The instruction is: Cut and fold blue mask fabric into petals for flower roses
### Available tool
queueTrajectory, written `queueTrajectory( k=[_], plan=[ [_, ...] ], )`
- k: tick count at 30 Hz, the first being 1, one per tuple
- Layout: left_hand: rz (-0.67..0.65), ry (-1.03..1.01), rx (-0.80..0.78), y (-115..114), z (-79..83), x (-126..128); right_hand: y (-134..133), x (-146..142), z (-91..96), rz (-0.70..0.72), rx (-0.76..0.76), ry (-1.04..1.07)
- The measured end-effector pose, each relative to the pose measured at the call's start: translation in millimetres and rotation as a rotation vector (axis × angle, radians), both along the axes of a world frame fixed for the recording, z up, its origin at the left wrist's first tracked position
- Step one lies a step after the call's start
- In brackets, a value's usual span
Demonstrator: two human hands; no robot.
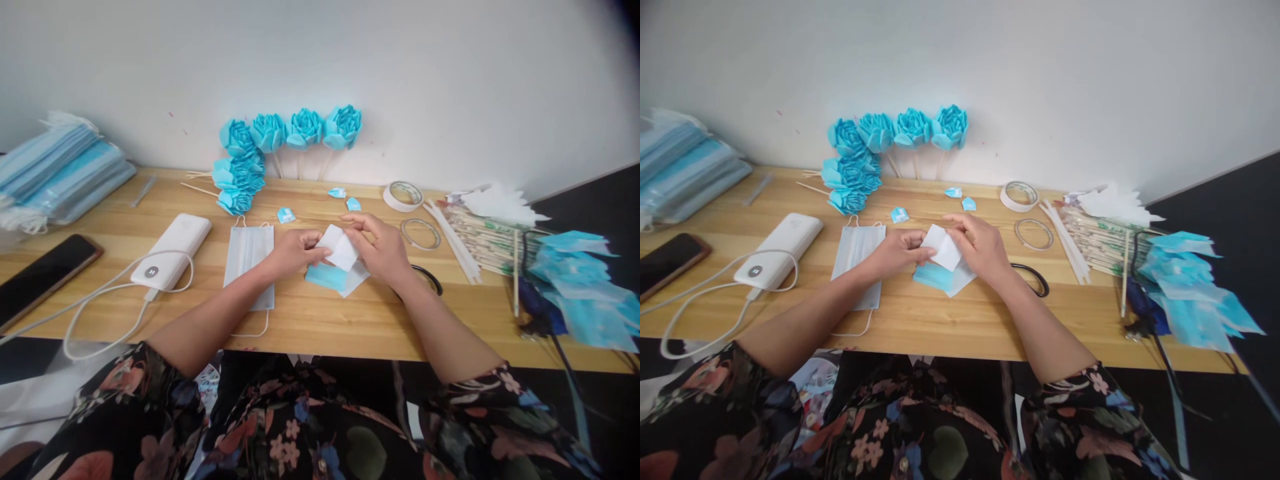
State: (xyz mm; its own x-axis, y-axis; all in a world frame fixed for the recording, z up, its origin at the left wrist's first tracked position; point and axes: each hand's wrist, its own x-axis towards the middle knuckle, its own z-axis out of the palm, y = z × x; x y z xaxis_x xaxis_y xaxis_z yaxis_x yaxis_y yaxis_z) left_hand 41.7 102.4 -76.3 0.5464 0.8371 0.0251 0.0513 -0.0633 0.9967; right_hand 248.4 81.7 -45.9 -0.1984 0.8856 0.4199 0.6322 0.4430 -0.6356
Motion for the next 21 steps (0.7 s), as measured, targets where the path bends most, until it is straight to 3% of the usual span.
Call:
queueTrajectory(
  k=[5,11,17,21],
  plan=[
    [-0.079,-0.024,-0.009,-4,4.5,2,2,1,-3.7,0.059,0.058,-0.092],
    [0.035,0.019,-0.017,-3,5.6,1,1,-4,-4.7,0.159,0.122,-0.094],
    [0.155,-0.209,-0.176,3,4.8,-2,3,-1,-2.6,0.088,0.261,-0.083],
    [0.189,-0.307,-0.227,6,3.5,-4,6,0,-4.6,0.116,0.344,-0.149]
  ],
)
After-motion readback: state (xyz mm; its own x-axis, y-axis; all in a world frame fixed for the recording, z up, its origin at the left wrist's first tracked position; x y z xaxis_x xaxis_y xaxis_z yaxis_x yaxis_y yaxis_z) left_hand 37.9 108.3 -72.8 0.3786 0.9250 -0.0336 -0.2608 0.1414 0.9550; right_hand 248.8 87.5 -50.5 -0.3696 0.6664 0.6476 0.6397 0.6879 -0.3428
